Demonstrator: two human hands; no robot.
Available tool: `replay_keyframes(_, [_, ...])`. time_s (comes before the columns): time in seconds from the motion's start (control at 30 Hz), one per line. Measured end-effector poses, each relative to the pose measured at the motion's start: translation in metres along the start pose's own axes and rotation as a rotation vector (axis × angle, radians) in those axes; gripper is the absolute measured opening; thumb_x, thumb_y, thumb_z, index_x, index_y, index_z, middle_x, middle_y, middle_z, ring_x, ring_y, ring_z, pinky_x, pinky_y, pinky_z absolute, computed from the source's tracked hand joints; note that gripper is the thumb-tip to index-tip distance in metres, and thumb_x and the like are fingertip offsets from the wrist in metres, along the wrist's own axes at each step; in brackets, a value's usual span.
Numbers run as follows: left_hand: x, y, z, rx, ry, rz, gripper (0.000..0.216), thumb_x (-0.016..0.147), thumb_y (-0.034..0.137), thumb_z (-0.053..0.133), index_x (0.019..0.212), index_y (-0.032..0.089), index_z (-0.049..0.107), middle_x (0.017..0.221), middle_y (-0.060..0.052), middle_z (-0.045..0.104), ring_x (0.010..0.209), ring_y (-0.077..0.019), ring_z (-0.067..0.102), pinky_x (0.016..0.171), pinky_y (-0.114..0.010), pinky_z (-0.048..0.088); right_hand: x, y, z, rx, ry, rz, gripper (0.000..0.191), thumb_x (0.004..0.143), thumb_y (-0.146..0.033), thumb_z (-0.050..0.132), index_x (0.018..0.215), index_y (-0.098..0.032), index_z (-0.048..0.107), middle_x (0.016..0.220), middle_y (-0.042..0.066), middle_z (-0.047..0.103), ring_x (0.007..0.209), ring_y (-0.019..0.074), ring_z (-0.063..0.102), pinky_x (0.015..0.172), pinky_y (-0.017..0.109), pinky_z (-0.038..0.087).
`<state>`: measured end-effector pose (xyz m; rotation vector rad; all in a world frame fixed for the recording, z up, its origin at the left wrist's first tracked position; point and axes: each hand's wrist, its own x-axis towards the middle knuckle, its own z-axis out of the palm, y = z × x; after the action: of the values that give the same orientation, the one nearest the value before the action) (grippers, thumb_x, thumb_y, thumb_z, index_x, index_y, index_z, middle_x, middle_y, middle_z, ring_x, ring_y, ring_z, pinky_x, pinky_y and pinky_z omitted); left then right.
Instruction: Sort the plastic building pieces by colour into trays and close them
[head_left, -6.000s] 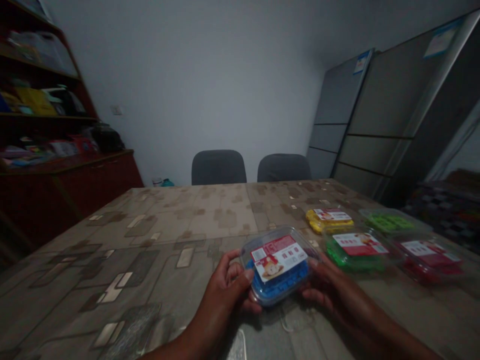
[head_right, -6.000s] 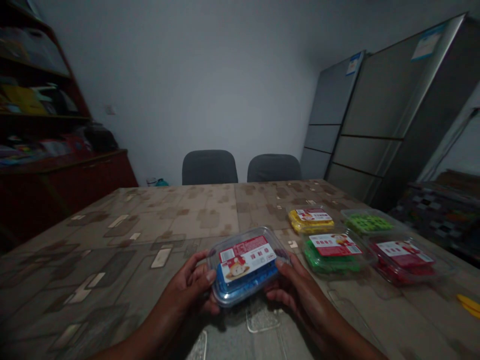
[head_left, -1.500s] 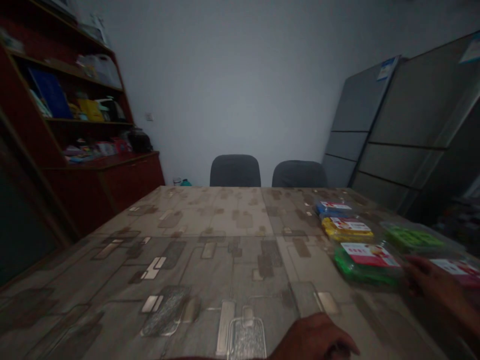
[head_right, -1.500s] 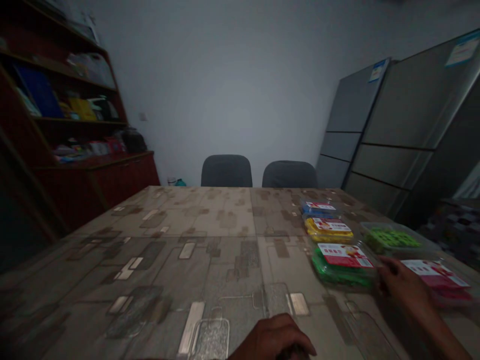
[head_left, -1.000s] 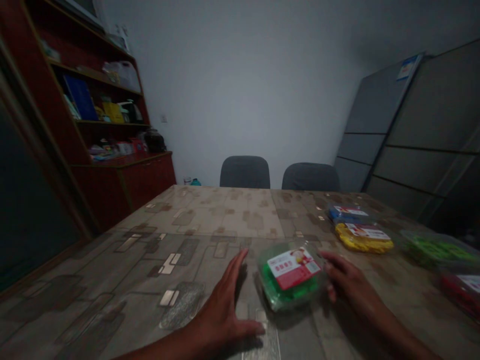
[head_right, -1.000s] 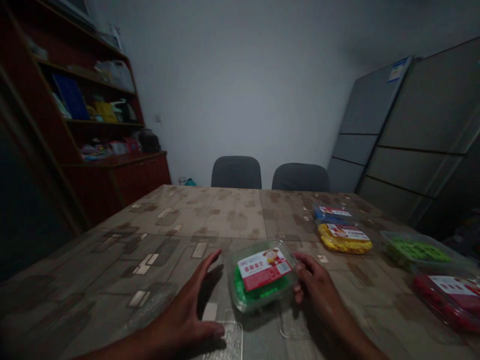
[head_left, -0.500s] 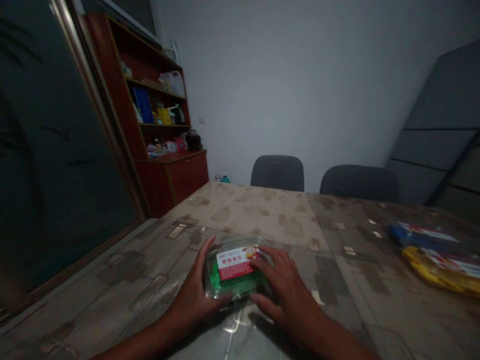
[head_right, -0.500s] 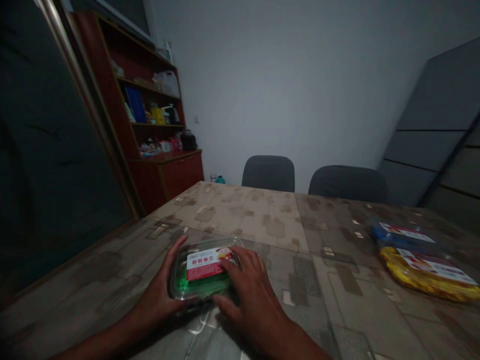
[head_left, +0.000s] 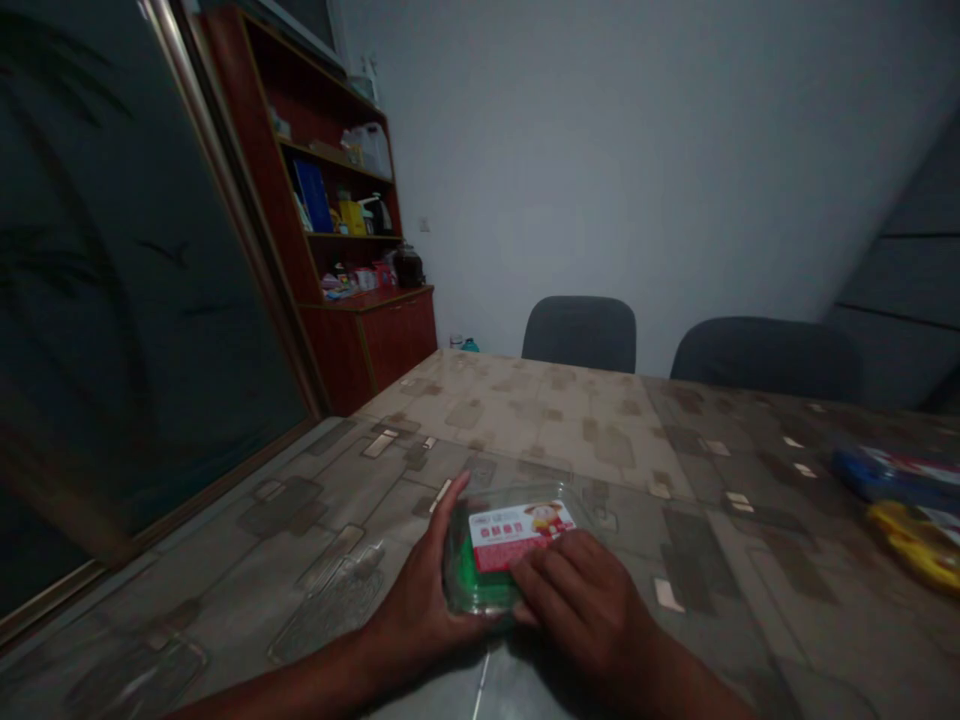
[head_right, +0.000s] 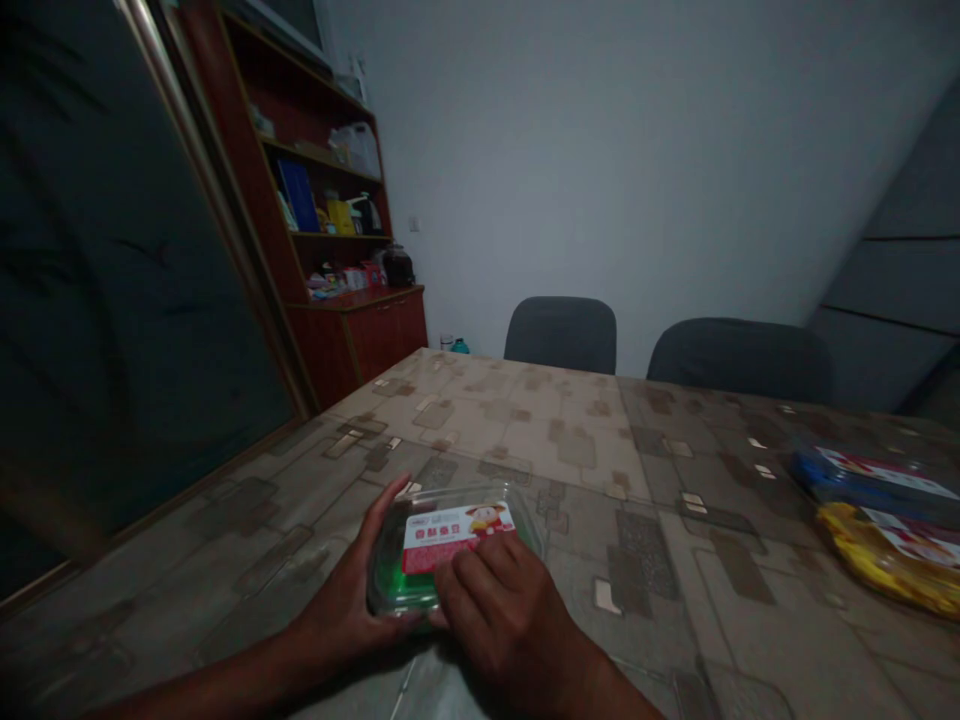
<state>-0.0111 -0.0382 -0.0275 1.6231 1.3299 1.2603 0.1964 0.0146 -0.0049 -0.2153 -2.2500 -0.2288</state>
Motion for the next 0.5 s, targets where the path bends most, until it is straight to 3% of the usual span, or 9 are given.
replay_keyframes(0.1, [0.003,0.004,-0.004,-0.091,-0.031,-0.017,0.12,0.067,0.056,0.083,0.154,0.02,0.008,0.135,-0.017,0.056,0.122,-0.0349,0.058,0.11,-0.05,0.04,0.002,0.011,-0.01,0.024,-0.096,0.032,0.023,0.101,-0.024,0.046,0.109,-0.013,0.065,0.087,0.01,0.072,0.074,0.0217,0.06,0.071,0.038,0.05])
replay_keyframes(0.27, [0.012,0.002,-0.018,-0.158,-0.073,-0.045,0.123,0.07,0.069,0.076,0.155,0.019,0.002,0.134,-0.018,0.057,0.125,-0.0358,0.056,0.11,-0.051,0.038,-0.004,0.056,-0.043,0.313,-0.314,0.225,0.034,0.095,-0.037,0.061,0.124,-0.019,0.06,0.11,0.01,0.067,0.099,0.0223,0.06,0.083,0.037,0.052])
replay_keyframes(0.4, [0.012,-0.004,-0.023,-0.07,-0.074,-0.025,0.123,0.068,0.061,0.08,0.155,0.02,0.004,0.139,-0.02,0.053,0.127,-0.0381,0.054,0.112,-0.055,0.036,-0.016,0.069,-0.054,0.494,-0.352,0.332,0.028,0.091,-0.025,0.067,0.118,-0.023,0.064,0.114,0.008,0.063,0.103,0.0206,0.061,0.088,0.037,0.052])
replay_keyframes(0.5, [0.008,-0.003,-0.019,0.019,-0.081,-0.052,0.128,0.061,0.042,0.089,0.155,0.024,0.004,0.144,-0.021,0.049,0.127,-0.0383,0.055,0.111,-0.055,0.037,-0.024,0.061,-0.053,0.659,-0.308,0.524,0.058,0.078,-0.024,0.077,0.132,-0.028,0.057,0.128,0.011,0.058,0.106,0.0248,0.061,0.082,0.038,0.055])
